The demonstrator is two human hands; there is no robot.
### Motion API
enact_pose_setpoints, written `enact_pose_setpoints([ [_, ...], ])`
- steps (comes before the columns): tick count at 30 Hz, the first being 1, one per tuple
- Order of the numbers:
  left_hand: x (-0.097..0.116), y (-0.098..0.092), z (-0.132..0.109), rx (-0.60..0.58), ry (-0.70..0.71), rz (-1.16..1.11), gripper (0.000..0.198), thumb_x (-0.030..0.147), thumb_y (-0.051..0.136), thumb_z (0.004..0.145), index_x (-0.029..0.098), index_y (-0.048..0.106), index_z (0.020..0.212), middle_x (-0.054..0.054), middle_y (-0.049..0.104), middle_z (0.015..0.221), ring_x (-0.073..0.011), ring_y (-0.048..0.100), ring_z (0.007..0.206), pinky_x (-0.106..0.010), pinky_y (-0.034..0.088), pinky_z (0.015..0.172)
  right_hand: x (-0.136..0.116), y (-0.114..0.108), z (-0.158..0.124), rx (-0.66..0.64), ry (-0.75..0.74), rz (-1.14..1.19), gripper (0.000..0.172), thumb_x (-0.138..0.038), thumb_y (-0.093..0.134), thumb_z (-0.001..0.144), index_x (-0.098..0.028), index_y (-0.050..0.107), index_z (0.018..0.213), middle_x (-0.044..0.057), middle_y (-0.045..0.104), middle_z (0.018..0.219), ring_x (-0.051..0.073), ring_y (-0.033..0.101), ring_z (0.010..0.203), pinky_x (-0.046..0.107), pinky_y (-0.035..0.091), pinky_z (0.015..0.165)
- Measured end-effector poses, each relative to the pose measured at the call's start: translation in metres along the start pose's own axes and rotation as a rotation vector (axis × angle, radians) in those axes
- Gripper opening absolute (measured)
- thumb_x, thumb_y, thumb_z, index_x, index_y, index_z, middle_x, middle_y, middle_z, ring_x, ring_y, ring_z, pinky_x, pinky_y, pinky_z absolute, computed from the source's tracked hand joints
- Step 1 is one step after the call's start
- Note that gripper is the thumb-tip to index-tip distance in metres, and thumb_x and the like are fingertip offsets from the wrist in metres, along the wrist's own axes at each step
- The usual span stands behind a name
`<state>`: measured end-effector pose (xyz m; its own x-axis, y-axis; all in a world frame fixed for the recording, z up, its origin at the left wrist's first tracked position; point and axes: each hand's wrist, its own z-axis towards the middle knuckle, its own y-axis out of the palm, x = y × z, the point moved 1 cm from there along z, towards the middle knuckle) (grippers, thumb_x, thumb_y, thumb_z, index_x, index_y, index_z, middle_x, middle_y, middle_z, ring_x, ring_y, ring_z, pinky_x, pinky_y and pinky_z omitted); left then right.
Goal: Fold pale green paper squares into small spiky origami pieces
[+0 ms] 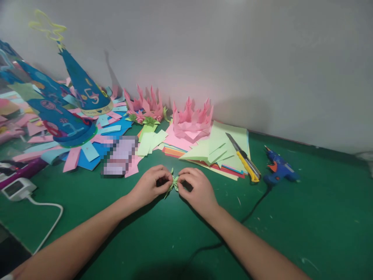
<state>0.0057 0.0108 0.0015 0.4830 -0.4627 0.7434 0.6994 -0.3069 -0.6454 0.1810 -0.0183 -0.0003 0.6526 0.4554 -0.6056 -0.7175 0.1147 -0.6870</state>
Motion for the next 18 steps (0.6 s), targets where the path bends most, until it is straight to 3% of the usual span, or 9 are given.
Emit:
enact_pose_setpoints([
  [5,0.002,-0.004,0.001,-0.001,0.227,0.135,0.005,0.013,0.057,0.079,0.016,0.060,0.079,-0.008,0.058,0.106,-0.0193,0.051,0.102,-0.033,0.040,0.092,0.000,0.000,0.000,-0.042,-0.010,-0.019,0.010,-0.014,0.057,0.076,-0.021,0.062,0.071,0.005,0.064,0.089,0.020,0.060,0.084,0.033,0.046,0.077],
  [9,0.003,-0.010,0.004,-0.091,0.313,0.205,0.012,0.018,0.049,0.087,0.018,0.060,0.083,-0.004,0.065,0.091,-0.0174,0.051,0.091,-0.033,0.041,0.087,0.000,0.000,0.001,-0.049,0.000,-0.014,0.010,-0.014,0.057,0.076,-0.021,0.062,0.070,0.005,0.064,0.088,0.019,0.059,0.083,0.033,0.046,0.077],
  [14,0.003,-0.013,0.003,-0.090,0.327,0.287,0.017,0.019,0.045,0.090,0.018,0.062,0.085,-0.004,0.065,0.086,-0.0177,0.050,0.088,-0.033,0.040,0.084,0.000,0.000,0.002,-0.054,0.006,-0.005,0.011,-0.013,0.058,0.076,-0.021,0.062,0.070,0.004,0.063,0.086,0.019,0.059,0.084,0.033,0.046,0.077],
  [18,0.001,-0.010,0.001,-0.036,0.290,0.261,0.011,0.018,0.050,0.088,0.018,0.061,0.089,-0.004,0.067,0.087,-0.0181,0.051,0.087,-0.033,0.040,0.081,0.000,0.000,0.002,-0.045,0.005,-0.010,0.010,-0.013,0.058,0.076,-0.021,0.061,0.070,0.004,0.062,0.086,0.018,0.058,0.082,0.033,0.046,0.076],
])
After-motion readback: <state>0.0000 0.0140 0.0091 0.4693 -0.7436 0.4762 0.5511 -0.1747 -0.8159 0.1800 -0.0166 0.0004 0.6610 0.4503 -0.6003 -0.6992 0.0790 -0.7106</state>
